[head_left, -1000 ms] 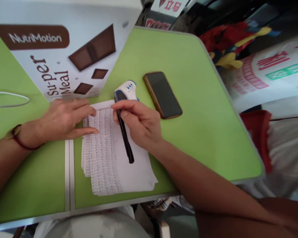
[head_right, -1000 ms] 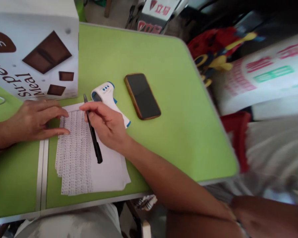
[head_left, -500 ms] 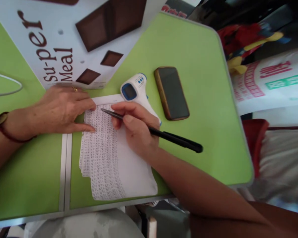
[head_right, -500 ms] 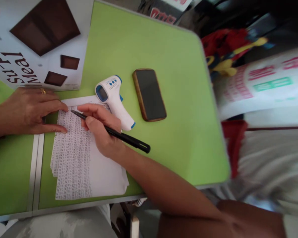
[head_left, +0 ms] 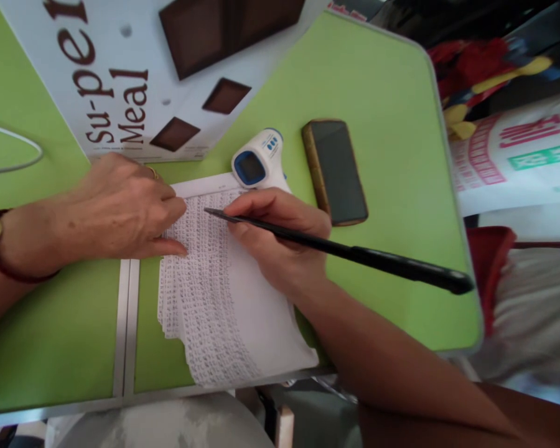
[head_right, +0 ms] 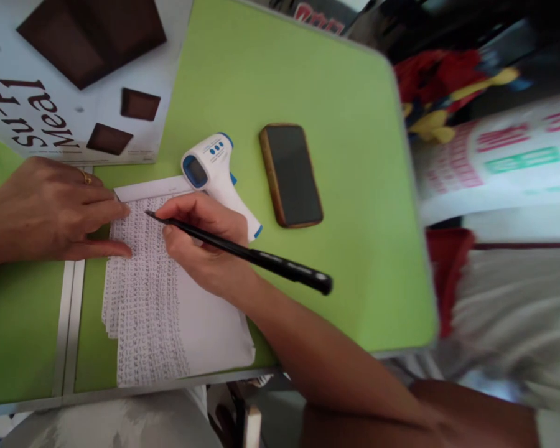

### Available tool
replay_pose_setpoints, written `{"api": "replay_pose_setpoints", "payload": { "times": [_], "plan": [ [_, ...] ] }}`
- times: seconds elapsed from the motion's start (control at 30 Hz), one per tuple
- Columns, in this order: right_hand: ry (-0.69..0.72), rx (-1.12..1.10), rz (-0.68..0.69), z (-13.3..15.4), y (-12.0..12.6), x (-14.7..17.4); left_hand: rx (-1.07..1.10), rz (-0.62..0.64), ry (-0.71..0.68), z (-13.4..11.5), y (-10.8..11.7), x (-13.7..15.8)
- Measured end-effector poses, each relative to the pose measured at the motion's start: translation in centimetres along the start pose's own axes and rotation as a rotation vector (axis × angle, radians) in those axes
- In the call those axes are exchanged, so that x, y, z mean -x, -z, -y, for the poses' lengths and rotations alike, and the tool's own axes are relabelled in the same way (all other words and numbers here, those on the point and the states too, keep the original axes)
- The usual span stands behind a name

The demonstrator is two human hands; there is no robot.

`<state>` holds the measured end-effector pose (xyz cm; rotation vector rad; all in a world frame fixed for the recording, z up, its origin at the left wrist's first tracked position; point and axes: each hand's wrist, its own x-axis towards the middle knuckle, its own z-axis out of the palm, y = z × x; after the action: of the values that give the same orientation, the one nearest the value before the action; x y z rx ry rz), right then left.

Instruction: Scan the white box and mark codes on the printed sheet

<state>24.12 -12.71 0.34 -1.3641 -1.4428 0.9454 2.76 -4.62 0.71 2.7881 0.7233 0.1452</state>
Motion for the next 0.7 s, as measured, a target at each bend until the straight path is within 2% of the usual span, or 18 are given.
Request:
{"api": "replay_pose_setpoints", "payload": {
  "times": [0.17,0.33,0.47,0.7],
  "plan": [
    [0.021,0.027,-0.02,0.1,0.2,0.3,0.045,-0.061,0.031,-0.1,-0.1,0.2],
    [0.035,0.083,0.008,-0.5,-0.2,0.4,0.058,-0.057,0.051,-0.2,0.1,0.3],
    [0.05,0.117,-0.03,-1.0,-0.8,0.3,0.09,-0.083,0.069,0.3,-0.1,0.0],
    [0.007,0.175,-0.015,-0.9,-0.8,0.2,0.216,-0.126,0.122,0.9,-0.4,-0.3]
  ]
}}
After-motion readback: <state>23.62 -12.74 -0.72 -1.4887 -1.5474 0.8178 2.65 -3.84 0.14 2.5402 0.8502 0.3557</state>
